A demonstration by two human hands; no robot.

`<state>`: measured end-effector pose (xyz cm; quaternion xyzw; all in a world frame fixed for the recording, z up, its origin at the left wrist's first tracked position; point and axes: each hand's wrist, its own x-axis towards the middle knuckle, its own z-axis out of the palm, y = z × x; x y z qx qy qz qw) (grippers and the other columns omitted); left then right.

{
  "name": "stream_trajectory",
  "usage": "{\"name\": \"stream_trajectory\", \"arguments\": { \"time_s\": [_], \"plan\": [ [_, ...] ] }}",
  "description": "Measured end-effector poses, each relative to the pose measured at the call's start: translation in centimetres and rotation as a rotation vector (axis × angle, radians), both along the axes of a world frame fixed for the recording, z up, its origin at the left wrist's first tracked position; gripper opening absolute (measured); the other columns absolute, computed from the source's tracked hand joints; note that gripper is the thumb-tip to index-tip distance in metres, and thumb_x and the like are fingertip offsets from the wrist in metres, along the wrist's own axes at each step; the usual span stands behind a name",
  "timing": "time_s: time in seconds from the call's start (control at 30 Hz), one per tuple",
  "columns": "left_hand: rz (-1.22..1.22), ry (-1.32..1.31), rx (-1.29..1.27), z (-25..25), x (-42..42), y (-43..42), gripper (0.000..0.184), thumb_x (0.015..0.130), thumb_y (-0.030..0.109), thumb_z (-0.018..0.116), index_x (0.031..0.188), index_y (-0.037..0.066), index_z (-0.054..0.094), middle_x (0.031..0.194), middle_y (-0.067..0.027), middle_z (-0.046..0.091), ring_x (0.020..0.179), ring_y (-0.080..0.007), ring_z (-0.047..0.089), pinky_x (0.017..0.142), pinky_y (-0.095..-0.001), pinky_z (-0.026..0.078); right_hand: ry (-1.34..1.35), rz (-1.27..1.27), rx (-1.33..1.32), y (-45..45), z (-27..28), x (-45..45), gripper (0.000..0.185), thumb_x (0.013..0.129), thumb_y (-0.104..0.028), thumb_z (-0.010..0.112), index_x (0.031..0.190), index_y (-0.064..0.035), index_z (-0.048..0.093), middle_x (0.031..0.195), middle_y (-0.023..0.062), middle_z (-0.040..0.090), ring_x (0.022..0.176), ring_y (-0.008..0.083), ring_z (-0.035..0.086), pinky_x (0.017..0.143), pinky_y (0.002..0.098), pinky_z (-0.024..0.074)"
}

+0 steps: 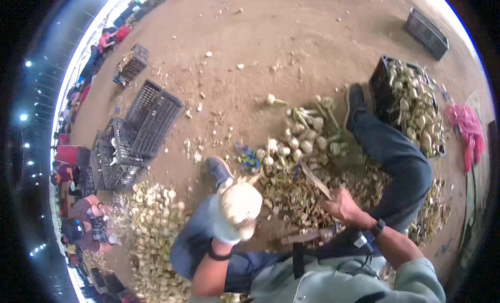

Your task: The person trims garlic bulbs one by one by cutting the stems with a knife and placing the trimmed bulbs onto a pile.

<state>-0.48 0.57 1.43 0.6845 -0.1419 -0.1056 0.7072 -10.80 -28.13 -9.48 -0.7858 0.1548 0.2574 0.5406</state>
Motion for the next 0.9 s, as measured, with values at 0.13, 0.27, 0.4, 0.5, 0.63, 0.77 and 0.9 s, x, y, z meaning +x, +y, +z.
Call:
{"name": "stream_trajectory", "arguments": {
  "time_s": [0.13,0.27,0.4,0.5,0.63,0.77,0.9],
  "plan": [
    [-0.226,0.15,0.033,-0.8,1.2,-2.9,0.064,0.067,0.021,0.08,0.121,0.008,0.049,0.103,-0.0056,0.067,0.094,-0.0169,0.066,0.08,-0.0291,0.055,-0.214,-0.15,0.18,5.4,6.2,3.3,0.025,0.088,-0.022,0.067,0.092,0.0027,0.065,0.066,0.0013,0.061,0.058,0.0068,0.056,0.046,0.0262,0.043],
    [-0.233,-0.104,0.01,-0.6,0.2,-4.4,0.063,0.079,0.022,0.074,0.132,0.004,0.045,0.116,-0.0108,0.062,0.103,-0.0174,0.062,0.085,-0.0332,0.056,-0.43,-0.222,0.667,8.8,7.7,5.3,0.044,0.088,-0.01,0.066,0.128,0.0034,0.052,0.111,0.0033,0.064,0.099,0.0089,0.057,0.085,0.0267,0.0482],
    [-0.075,0.227,-0.444,-4.9,-0.1,-3.9,0.065,0.083,0.03,0.074,0.134,0.001,0.045,0.123,-0.0097,0.059,0.11,-0.019,0.059,0.096,-0.0329,0.049,-0.276,-0.251,0.618,9.5,8.3,5.5,0.048,0.09,-0.015,0.07,0.131,0.0004,0.051,0.116,0.004,0.064,0.103,0.0095,0.055,0.09,0.0289,0.0471],
    [0.016,0.3,-0.364,-3.1,-0.5,-3.6,0.073,0.082,0.042,0.073,0.136,0.001,0.046,0.127,-0.0093,0.058,0.112,-0.0185,0.058,0.099,-0.0343,0.046,-0.29,-0.233,0.476,9.8,8.7,5.3,0.043,0.09,-0.018,0.07,0.127,-0.0004,0.055,0.107,0.0041,0.065,0.094,0.0094,0.056,0.084,0.0288,0.0486],
    [0.033,0.446,-0.464,-2.4,-0.5,-3.7,0.077,0.08,0.045,0.074,0.137,0.002,0.045,0.128,-0.0096,0.058,0.114,-0.0193,0.057,0.099,-0.034,0.045,-0.406,-0.278,0.51,10.0,9.5,5.7,0.041,0.088,-0.023,0.073,0.118,0.0025,0.061,0.095,0.0045,0.067,0.084,0.0093,0.057,0.075,0.0279,0.0499],
    [-0.029,0.004,-0.251,-0.5,2.8,-2.1,0.076,0.078,0.029,0.079,0.14,0.007,0.042,0.138,-0.0135,0.051,0.122,-0.0276,0.053,0.105,-0.0404,0.042,-0.258,-0.139,0.514,7.7,11.1,5.9,0.033,0.089,-0.026,0.071,0.104,0.0025,0.066,0.085,0.0047,0.065,0.075,0.0097,0.057,0.065,0.0282,0.0476],
    [-0.182,-0.699,0.5,0.6,3.7,-1.9,0.074,0.068,0.022,0.079,0.134,0.009,0.048,0.138,-0.0166,0.048,0.127,-0.0373,0.047,0.108,-0.0502,0.037,-0.348,0.011,0.314,5.1,11.1,6.4,0.033,0.09,-0.031,0.068,0.087,0.002,0.062,0.062,-0.0027,0.048,0.06,0.0053,0.041,0.05,0.0289,0.0361]
  ]
}}
